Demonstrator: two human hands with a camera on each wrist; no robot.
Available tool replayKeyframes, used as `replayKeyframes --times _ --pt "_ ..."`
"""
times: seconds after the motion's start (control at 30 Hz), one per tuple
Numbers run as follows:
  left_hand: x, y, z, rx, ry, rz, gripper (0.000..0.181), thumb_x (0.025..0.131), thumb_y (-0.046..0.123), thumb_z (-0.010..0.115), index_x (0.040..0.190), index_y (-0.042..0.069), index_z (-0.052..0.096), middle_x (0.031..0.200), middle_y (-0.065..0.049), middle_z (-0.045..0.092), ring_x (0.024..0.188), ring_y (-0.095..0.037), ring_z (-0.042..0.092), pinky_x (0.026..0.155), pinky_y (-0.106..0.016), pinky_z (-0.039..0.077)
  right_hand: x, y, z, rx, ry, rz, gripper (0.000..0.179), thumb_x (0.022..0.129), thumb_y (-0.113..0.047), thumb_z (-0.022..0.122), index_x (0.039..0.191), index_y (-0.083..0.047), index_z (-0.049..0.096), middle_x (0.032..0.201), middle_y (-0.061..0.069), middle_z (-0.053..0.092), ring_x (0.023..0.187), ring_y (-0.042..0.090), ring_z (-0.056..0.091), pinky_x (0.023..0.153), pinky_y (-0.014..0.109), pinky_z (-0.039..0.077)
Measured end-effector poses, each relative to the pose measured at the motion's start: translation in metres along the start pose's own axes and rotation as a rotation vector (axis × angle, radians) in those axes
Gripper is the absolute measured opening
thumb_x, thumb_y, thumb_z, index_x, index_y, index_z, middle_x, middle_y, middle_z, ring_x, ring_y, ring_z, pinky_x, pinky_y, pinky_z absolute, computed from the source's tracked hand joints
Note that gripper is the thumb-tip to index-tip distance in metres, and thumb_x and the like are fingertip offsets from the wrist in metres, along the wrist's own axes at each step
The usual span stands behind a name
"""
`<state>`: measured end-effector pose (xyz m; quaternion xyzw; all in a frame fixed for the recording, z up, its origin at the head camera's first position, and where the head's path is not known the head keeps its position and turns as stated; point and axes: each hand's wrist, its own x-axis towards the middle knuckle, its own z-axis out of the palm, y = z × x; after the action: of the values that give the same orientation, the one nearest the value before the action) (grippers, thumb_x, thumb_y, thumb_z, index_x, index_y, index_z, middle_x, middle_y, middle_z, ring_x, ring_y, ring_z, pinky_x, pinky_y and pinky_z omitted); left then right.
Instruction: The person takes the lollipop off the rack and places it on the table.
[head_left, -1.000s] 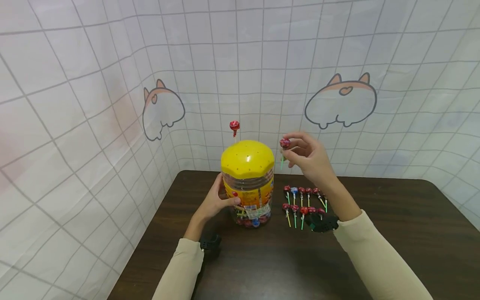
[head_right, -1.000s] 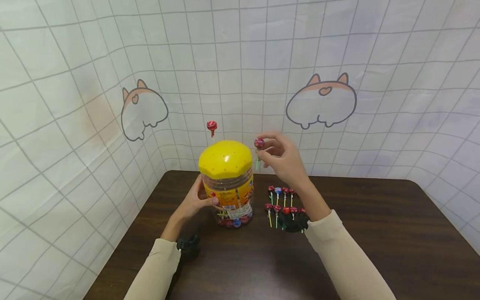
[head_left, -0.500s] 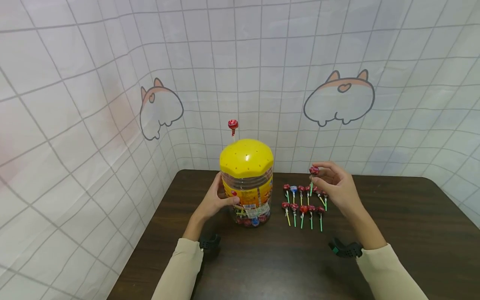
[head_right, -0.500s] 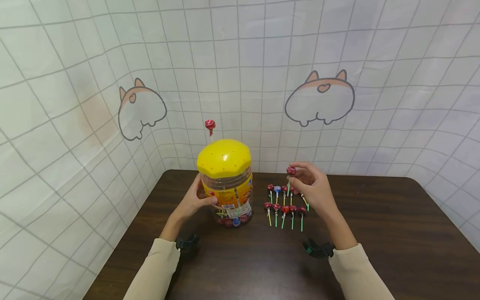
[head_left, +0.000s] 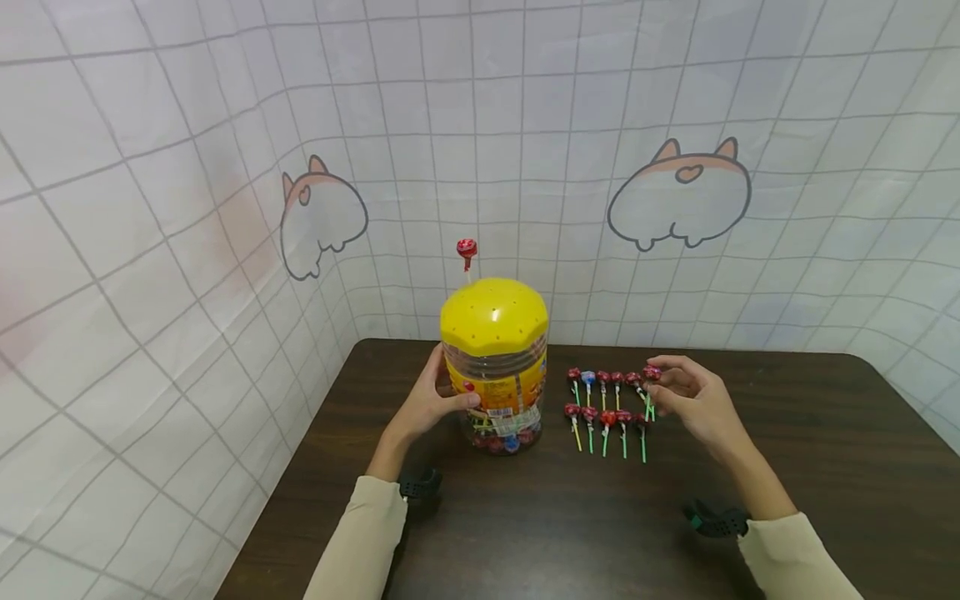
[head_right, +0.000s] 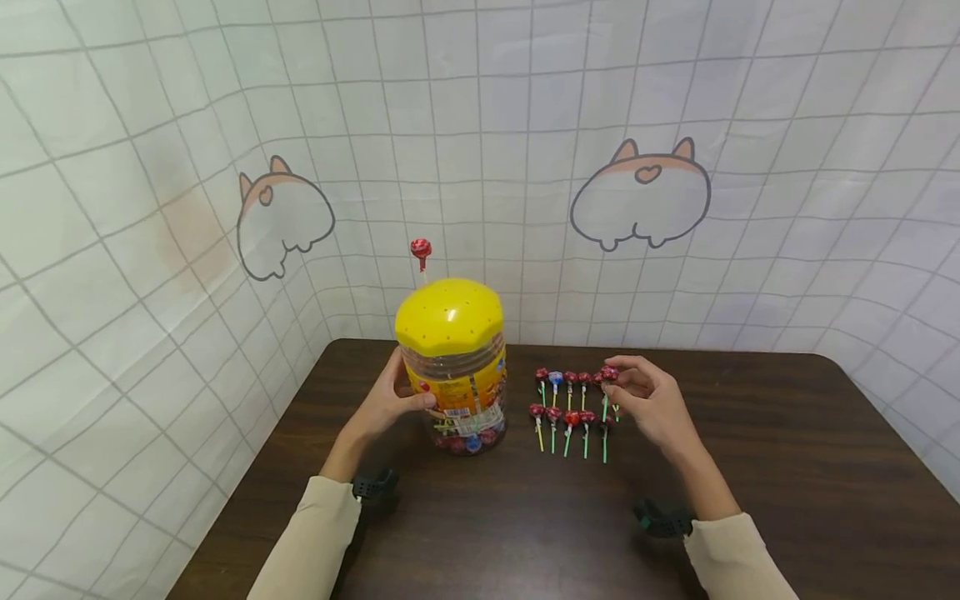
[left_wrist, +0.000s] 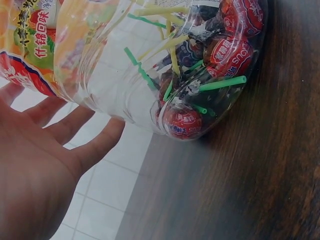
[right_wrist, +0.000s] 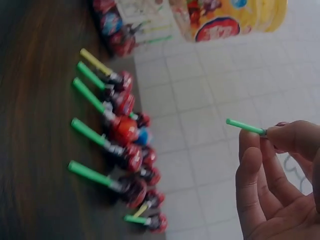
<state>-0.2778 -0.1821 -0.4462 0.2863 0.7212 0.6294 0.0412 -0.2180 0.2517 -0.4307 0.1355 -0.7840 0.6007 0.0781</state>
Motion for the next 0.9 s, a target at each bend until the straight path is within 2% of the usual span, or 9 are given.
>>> replayKeyframes --times 0.17,0.37,0.6,0.9 --pt "-0.001 0.000 0.000 0.002 0.004 0.000 0.092 0.089 0.031 0.081 0.160 0.034 0.022 0.150 -0.006 0.045 0.131 -0.031 0.052 0.106 -0.053 0.052 -0.004 0.015 -0.010 -0.058 -0.034 0.039 0.036 0.099 -0.014 0.068 0.133 -0.009 0.059 0.096 -0.001 0.069 0.080 0.016 0.073 0.068 0.033 0.062" --pt "0.000 0.000 0.001 0.005 0.006 0.007 0.091 0.089 0.032 0.081 0.159 0.032 0.023 0.148 -0.008 0.047 0.129 -0.030 0.053 0.105 -0.053 0.053 -0.006 0.031 -0.020 -0.122 -0.082 0.107 0.040 0.100 -0.018 0.067 0.135 -0.003 0.054 0.100 0.010 0.070 0.084 0.016 0.073 0.072 0.038 0.063" --pt "0.001 0.001 0.000 0.000 0.006 0.007 0.091 0.089 0.031 0.082 0.159 0.032 0.024 0.148 -0.008 0.047 0.130 -0.031 0.053 0.105 -0.053 0.053 -0.009 0.039 -0.029 -0.130 -0.144 0.170 0.044 0.100 -0.015 0.066 0.136 0.003 0.049 0.099 0.019 0.070 0.084 0.019 0.072 0.072 0.038 0.063" --pt "0.001 0.001 -0.001 0.009 0.008 0.004 0.092 0.089 0.036 0.081 0.159 0.034 0.022 0.149 -0.008 0.046 0.129 -0.030 0.053 0.105 -0.053 0.053 -0.009 0.057 -0.034 -0.111 -0.214 0.225 0.043 0.100 -0.013 0.067 0.135 0.004 0.049 0.097 0.020 0.073 0.083 0.020 0.073 0.072 0.036 0.063"
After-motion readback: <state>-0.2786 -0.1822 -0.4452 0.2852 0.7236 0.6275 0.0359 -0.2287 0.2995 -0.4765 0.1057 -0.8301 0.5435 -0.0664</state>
